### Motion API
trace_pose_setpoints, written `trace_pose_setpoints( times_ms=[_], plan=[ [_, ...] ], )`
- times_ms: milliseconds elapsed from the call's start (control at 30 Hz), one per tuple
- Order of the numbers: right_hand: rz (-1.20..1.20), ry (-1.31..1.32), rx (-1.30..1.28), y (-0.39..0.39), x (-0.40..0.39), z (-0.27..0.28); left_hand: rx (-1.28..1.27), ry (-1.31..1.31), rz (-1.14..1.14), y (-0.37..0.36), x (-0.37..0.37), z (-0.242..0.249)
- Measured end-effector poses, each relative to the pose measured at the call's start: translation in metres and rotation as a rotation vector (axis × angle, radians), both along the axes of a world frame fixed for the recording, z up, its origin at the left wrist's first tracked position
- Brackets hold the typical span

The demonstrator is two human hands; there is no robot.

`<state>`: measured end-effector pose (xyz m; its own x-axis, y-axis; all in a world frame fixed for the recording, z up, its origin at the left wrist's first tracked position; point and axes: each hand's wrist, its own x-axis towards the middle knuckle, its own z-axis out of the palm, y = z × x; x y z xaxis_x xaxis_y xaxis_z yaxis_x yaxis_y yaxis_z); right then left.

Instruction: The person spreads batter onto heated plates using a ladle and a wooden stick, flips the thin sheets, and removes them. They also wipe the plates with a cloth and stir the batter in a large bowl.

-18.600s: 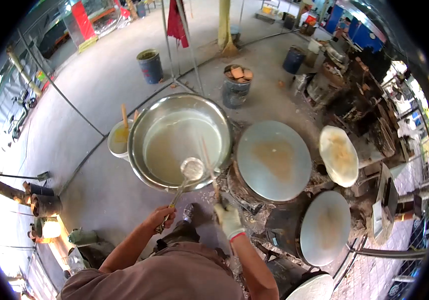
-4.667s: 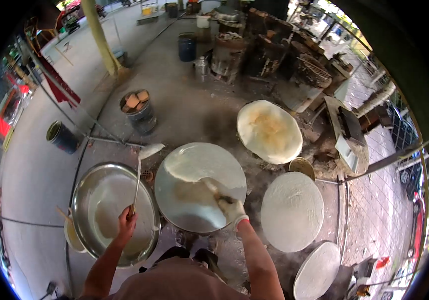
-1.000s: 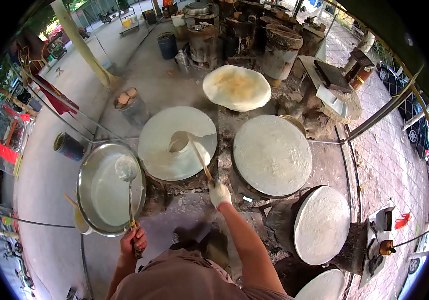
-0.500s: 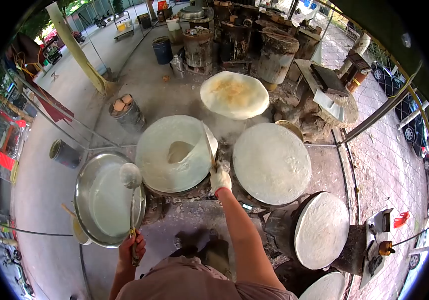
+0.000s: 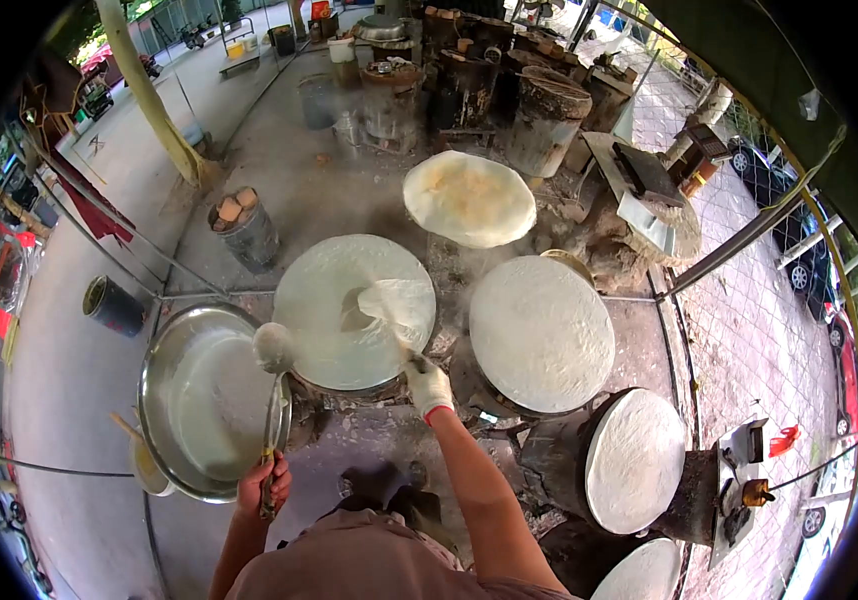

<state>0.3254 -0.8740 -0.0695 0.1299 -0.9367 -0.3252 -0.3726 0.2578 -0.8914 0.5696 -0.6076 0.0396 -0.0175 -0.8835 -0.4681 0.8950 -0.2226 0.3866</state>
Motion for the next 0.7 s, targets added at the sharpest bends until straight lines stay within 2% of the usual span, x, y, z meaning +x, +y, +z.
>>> trace_pose_setpoints(
  times_ms=[33,67,167,200,233,267,300,333,400,433,467,533,600,667,700],
  plan=[
    [-0.174,-0.184,0.082,-0.001,-0.008,-0.02,-0.002,-0.001,-0.007,-0.004,-0.004,0.002],
    [-0.315,-0.215,0.083,0.0,-0.016,-0.039,-0.006,-0.004,-0.01,-0.009,-0.009,0.002],
    [-0.092,0.029,-0.117,0.016,-0.01,-0.085,-0.002,-0.002,-0.017,-0.016,-0.024,-0.001],
    [-0.082,0.027,-0.112,0.005,-0.01,-0.063,0.003,-0.004,-0.008,-0.018,-0.032,-0.002],
    [0.078,0.059,0.022,-0.012,-0.006,-0.008,0.04,-0.009,0.002,-0.019,-0.039,-0.002],
    [0.239,0.089,0.152,-0.024,-0.004,0.022,0.075,-0.016,0.011,-0.022,-0.045,-0.003],
    [0.255,0.094,-0.087,-0.046,-0.008,-0.033,0.077,-0.023,0.019,-0.024,-0.051,-0.004],
    [0.191,0.161,-0.058,-0.05,-0.012,0.012,0.087,-0.016,0.007,-0.024,-0.055,-0.006],
    [-0.099,-0.115,0.035,-0.056,-0.012,0.001,0.102,-0.011,0.004,-0.022,-0.065,-0.006],
    [0.027,0.156,-0.041,-0.057,-0.018,-0.024,0.139,-0.003,0.01,-0.021,-0.069,-0.006],
    [0.135,0.105,-0.066,-0.049,-0.017,-0.061,0.178,0.006,0.012,-0.018,-0.071,-0.006],
    [0.267,-0.06,-0.018,-0.044,-0.009,-0.068,0.221,0.036,0.019,-0.016,-0.071,-0.01],
    [0.367,-0.063,-0.057,-0.066,-0.011,-0.056,0.265,0.064,0.023,-0.013,-0.066,-0.016],
    [0.284,-0.02,-0.112,-0.08,0.0,-0.029,0.28,-0.257,-0.1,-0.014,-0.058,-0.021],
    [0.245,0.017,-0.003,-0.085,0.003,-0.026,0.283,-0.256,-0.103,-0.02,-0.054,-0.022]
  ],
)
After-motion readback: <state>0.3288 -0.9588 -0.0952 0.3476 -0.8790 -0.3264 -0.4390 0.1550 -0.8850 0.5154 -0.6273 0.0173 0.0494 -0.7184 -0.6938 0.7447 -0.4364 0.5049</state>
